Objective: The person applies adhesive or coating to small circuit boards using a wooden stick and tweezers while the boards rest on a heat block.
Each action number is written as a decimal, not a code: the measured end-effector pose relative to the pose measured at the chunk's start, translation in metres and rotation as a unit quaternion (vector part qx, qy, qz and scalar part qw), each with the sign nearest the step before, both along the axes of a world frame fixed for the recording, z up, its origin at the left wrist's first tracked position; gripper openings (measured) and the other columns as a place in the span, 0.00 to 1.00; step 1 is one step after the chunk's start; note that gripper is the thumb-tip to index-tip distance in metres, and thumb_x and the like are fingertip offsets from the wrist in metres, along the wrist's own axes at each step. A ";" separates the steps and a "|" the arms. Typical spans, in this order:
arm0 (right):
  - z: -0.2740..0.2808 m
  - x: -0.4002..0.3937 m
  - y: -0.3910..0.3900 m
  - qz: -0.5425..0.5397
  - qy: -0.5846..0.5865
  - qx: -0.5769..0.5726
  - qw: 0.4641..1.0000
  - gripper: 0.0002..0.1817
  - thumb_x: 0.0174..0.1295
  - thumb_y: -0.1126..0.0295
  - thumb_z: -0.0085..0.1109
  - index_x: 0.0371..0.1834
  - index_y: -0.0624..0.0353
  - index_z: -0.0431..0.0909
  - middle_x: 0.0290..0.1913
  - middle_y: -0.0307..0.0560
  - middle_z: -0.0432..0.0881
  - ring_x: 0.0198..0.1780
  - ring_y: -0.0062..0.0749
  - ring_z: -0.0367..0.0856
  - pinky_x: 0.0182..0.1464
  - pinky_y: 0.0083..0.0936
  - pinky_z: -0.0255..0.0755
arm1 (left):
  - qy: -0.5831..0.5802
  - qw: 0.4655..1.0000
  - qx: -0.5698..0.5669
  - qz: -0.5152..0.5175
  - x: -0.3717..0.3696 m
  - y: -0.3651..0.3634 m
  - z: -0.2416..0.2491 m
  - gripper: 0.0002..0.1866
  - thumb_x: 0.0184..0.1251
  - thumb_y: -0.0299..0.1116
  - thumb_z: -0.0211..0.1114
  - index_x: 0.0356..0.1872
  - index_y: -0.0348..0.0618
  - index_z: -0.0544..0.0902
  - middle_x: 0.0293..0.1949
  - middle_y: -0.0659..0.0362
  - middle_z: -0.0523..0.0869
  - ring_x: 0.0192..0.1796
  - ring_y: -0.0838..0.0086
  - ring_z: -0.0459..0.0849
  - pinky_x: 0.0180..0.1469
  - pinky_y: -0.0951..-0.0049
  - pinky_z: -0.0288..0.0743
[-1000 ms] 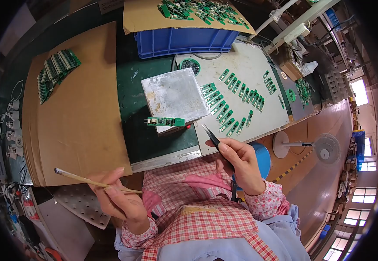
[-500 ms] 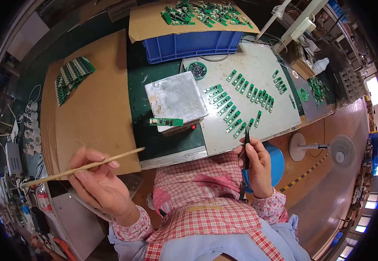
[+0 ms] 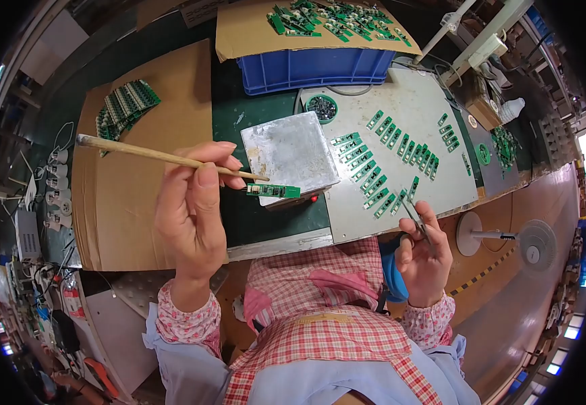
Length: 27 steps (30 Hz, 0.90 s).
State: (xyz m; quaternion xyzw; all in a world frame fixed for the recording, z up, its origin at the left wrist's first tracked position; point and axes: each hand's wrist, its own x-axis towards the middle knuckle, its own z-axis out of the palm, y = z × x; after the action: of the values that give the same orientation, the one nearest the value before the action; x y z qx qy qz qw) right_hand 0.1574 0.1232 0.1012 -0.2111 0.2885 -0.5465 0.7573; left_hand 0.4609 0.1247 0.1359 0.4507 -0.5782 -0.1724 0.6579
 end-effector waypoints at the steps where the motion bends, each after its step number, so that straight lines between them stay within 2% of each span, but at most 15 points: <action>1: 0.004 0.002 0.000 -0.005 -0.014 0.011 1.000 0.23 0.71 0.66 0.40 0.66 0.65 0.62 0.51 0.65 0.82 0.25 0.36 0.83 0.24 0.24 0.79 | -0.002 1.000 0.000 -0.006 0.001 -0.001 -0.001 0.11 0.78 0.26 0.49 0.49 0.29 0.77 0.45 0.51 0.81 0.37 0.76 0.81 0.41 0.78 0.78; 3: 0.016 0.009 -0.001 -0.015 -0.040 0.034 0.999 0.23 0.72 0.67 0.41 0.67 0.67 0.61 0.51 0.65 0.82 0.25 0.35 0.83 0.23 0.25 0.79 | -0.003 1.000 0.003 -0.010 0.002 -0.001 -0.001 0.11 0.78 0.25 0.49 0.48 0.29 0.77 0.46 0.50 0.81 0.38 0.76 0.81 0.41 0.78 0.78; 6: 0.012 0.011 -0.005 0.038 0.037 -0.076 0.996 0.22 0.74 0.69 0.44 0.66 0.70 0.62 0.48 0.61 0.84 0.25 0.31 0.81 0.24 0.22 0.78 | -0.005 1.000 -0.005 -0.007 0.004 -0.002 -0.003 0.11 0.78 0.25 0.49 0.48 0.28 0.77 0.47 0.50 0.81 0.39 0.76 0.81 0.40 0.78 0.79; 9: 0.018 0.023 -0.010 0.059 0.229 -0.139 0.962 0.19 0.75 0.69 0.47 0.63 0.70 0.68 0.43 0.55 0.85 0.24 0.25 0.78 0.26 0.18 0.76 | -0.002 1.000 -0.013 0.001 0.006 -0.003 -0.006 0.11 0.78 0.26 0.49 0.48 0.28 0.77 0.47 0.50 0.81 0.39 0.76 0.81 0.40 0.78 0.80; 10: 0.027 0.034 -0.009 0.038 0.272 -0.150 0.950 0.14 0.71 0.74 0.55 0.56 0.68 0.77 0.39 0.49 0.84 0.27 0.22 0.77 0.31 0.17 0.73 | 0.000 1.000 -0.014 0.005 0.006 -0.002 -0.006 0.11 0.78 0.26 0.49 0.48 0.28 0.77 0.47 0.50 0.81 0.40 0.75 0.81 0.40 0.78 0.80; 13: 0.029 0.061 -0.018 -0.007 0.426 -0.365 0.828 0.13 0.62 0.79 0.63 0.50 0.66 0.82 0.37 0.45 0.85 0.29 0.23 0.77 0.35 0.18 0.71 | 0.006 1.000 -0.027 0.010 0.007 -0.001 -0.006 0.12 0.78 0.26 0.48 0.49 0.28 0.77 0.46 0.49 0.81 0.38 0.75 0.81 0.40 0.78 0.79; 14: 0.036 0.068 -0.018 -0.007 0.487 -0.400 0.776 0.17 0.51 0.82 0.70 0.46 0.62 0.85 0.35 0.40 0.86 0.33 0.26 0.79 0.39 0.21 0.70 | 0.009 1.000 -0.028 0.008 0.008 0.000 -0.005 0.12 0.78 0.26 0.48 0.49 0.28 0.77 0.46 0.49 0.81 0.38 0.75 0.81 0.40 0.78 0.79; 17: 0.031 0.084 -0.023 -0.044 0.523 -0.527 0.668 0.19 0.47 0.80 0.73 0.45 0.57 0.85 0.34 0.37 0.86 0.34 0.29 0.80 0.38 0.23 0.70 | 0.018 0.999 -0.034 -0.001 0.009 0.002 -0.005 0.12 0.78 0.26 0.47 0.49 0.28 0.76 0.45 0.49 0.81 0.36 0.75 0.81 0.40 0.78 0.78; 18: 0.029 0.088 -0.021 -0.052 0.534 -0.536 0.653 0.20 0.44 0.78 0.76 0.44 0.53 0.86 0.35 0.35 0.86 0.36 0.28 0.80 0.39 0.25 0.69 | 0.018 0.999 -0.036 -0.002 0.010 0.003 -0.006 0.12 0.78 0.26 0.47 0.49 0.28 0.76 0.44 0.49 0.80 0.36 0.75 0.81 0.40 0.78 0.78; 21: 0.020 0.098 -0.022 -0.072 0.557 -0.560 0.609 0.20 0.44 0.76 0.76 0.44 0.52 0.86 0.36 0.33 0.87 0.36 0.26 0.80 0.40 0.24 0.67 | 0.022 0.999 -0.036 0.003 0.009 0.003 -0.007 0.12 0.78 0.26 0.47 0.50 0.27 0.75 0.44 0.49 0.80 0.36 0.75 0.81 0.39 0.78 0.77; 27: 0.015 0.107 -0.026 -0.074 0.581 -0.563 0.583 0.21 0.43 0.75 0.77 0.44 0.51 0.86 0.35 0.31 0.86 0.34 0.25 0.77 0.40 0.24 0.64 | 0.025 0.999 -0.046 0.009 0.012 0.005 -0.009 0.12 0.78 0.26 0.47 0.50 0.27 0.75 0.45 0.48 0.80 0.35 0.74 0.81 0.39 0.77 0.77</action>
State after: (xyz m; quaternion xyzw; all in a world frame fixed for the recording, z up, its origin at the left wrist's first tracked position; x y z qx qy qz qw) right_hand 0.2647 0.0968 0.1159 -0.8456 0.3166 -0.4144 0.1141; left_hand 0.4732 0.1296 0.1268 0.4206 -0.5646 -0.1510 0.6939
